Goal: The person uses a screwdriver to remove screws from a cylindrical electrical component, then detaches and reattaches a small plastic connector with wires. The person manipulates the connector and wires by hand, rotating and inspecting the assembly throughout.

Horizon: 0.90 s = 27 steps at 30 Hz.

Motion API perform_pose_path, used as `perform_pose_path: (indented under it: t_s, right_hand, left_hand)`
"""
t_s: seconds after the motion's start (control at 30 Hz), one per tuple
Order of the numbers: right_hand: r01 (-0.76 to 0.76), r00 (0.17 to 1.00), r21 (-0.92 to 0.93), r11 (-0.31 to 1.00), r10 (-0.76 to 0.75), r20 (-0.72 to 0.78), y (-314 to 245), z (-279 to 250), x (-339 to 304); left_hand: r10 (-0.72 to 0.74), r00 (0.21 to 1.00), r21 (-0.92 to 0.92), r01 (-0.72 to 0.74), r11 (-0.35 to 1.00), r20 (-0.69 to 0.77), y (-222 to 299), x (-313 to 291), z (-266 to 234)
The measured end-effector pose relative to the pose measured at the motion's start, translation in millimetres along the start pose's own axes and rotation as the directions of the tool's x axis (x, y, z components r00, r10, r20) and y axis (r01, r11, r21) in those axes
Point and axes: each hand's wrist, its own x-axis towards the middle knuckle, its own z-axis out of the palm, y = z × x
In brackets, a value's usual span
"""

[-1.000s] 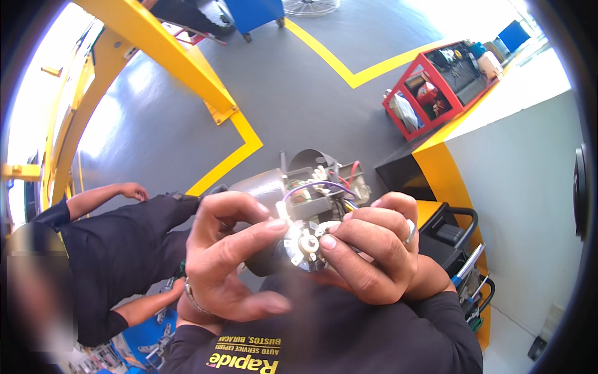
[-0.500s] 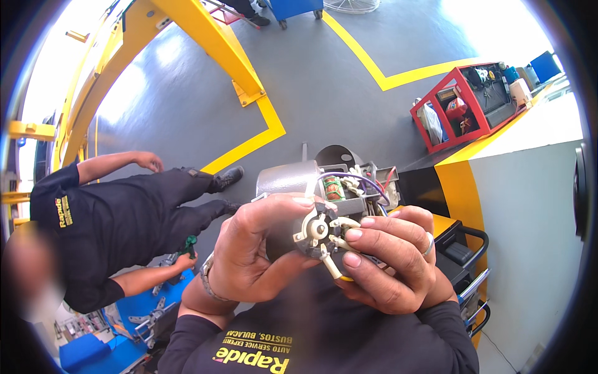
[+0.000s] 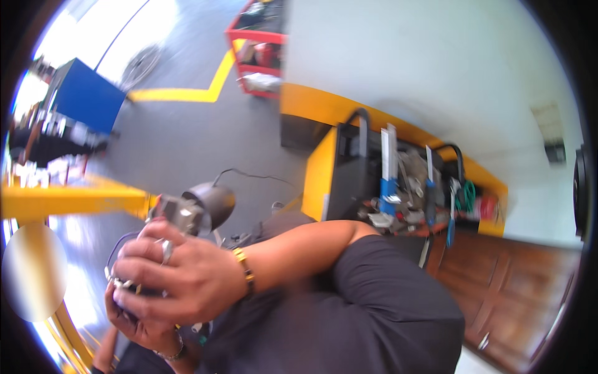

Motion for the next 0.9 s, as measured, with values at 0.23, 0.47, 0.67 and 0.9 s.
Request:
perform_pose_path:
  t_s: [0.23, 0.47, 0.67, 0.9]
  right_hand:
    - [0.026, 0.995, -0.012, 1.0, -0.027, -0.093, -69.0, -55.0, -24.9]
    - [-0.309, 0.944, -0.192, 0.932, 0.324, 0.055, -137.2, -102.3, -128.9]
    - [-0.471, 0.855, -0.206, 0.858, 0.501, 0.134, -177.5, -166.1, -171.1]
    - [-0.714, 0.644, 0.013, 0.7, 0.649, 0.405, -198.8, -255.0, -241.5]
  left_hand:
    - [0.035, 0.981, 0.123, -0.059, 0.991, 0.191, -26.6, 49.7, -20.5]
    - [0.157, 0.966, 0.059, -0.172, 0.983, 0.206, -146.9, 159.9, -46.7]
    - [0.577, 0.751, 0.241, -0.654, 0.717, 0.319, -39.8, 60.5, 32.4]
    - [0.681, 0.673, 0.377, -0.734, 0.565, 0.289, -37.3, 70.9, 38.3]
